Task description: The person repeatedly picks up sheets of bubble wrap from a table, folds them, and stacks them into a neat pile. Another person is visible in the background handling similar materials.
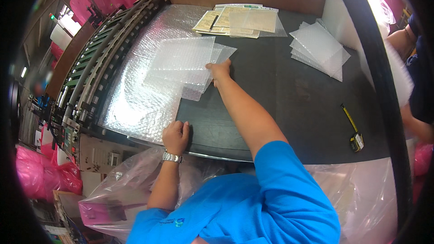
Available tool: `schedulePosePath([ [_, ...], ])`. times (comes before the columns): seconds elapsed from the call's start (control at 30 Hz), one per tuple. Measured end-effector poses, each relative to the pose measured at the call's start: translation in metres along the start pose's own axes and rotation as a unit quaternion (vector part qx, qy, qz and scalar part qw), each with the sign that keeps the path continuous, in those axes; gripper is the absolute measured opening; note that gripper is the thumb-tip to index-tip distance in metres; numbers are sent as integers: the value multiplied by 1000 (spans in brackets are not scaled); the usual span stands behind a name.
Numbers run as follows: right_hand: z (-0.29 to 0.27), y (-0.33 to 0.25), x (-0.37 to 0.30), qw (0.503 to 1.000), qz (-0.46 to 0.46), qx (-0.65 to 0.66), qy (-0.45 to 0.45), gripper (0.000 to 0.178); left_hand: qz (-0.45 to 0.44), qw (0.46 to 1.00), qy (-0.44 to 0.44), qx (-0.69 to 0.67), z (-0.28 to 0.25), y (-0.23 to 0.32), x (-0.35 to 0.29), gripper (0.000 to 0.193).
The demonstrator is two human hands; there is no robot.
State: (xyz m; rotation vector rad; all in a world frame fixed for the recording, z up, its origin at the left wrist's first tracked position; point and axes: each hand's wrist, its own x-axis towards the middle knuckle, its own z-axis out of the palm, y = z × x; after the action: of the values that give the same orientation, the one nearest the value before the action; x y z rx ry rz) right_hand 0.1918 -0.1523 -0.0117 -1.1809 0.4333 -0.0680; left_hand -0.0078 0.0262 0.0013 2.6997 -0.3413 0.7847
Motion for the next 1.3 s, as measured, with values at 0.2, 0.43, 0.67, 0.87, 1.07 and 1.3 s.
schedulePosePath([
  [0.2,-29,-15,-16,991,-46,120,-36,78,6,1000,9,3,1,-1,-2,24],
  [0.43,-51,-22,-14,979,-140,-145,14,101,8,1000,14,3,1,1,0,24],
  [0.67,-69,-21,-19,988,-74,88,-106,54,3,1000,4,9,-1,0,-2,24],
  [0.87,-70,-17,-16,986,-84,92,-107,72,9,1000,8,8,0,1,-1,25],
  [1.07,-62,-19,-31,981,-158,-27,-108,82,6,1000,12,-2,-1,0,-2,24],
  [1.3,-67,-14,-17,987,-119,-18,-110,78,6,1000,9,2,0,0,-2,24],
])
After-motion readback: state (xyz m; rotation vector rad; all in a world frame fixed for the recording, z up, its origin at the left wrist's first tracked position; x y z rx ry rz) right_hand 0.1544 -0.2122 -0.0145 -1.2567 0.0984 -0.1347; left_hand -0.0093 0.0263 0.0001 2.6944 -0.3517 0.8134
